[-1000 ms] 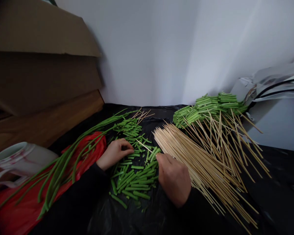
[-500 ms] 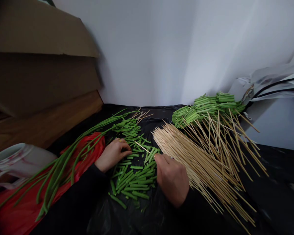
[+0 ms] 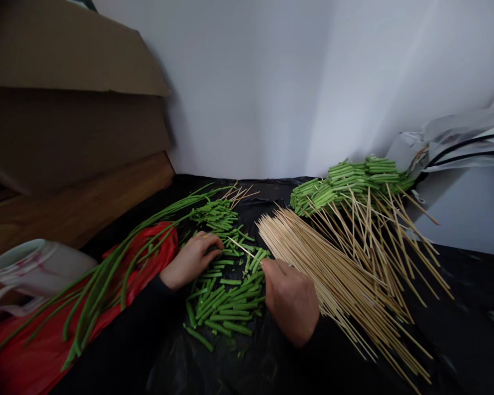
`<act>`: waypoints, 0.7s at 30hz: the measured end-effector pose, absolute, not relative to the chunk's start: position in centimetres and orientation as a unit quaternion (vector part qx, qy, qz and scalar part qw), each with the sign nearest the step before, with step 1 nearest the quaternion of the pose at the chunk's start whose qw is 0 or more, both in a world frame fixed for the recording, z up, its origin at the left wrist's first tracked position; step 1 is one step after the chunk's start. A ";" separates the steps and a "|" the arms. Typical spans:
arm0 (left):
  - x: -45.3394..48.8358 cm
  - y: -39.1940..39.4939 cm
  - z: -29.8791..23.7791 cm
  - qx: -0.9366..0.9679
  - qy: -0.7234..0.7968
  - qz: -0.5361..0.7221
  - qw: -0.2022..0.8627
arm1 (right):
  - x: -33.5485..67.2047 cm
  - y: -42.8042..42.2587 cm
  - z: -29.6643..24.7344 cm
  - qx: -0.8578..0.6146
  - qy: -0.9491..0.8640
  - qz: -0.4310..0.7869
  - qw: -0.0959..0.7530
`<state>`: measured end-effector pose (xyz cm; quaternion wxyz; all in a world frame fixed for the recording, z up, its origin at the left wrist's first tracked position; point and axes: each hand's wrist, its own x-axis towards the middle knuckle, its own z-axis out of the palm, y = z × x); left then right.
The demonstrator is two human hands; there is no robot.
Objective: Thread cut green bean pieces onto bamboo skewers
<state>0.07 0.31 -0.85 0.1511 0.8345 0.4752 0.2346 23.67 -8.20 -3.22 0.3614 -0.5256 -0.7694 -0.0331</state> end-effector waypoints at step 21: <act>1.7 -0.6 0.0 0.374 0.390 0.454 0.708 | 23.7 -8.4 -3.1 -0.520 -0.778 -0.046 0.350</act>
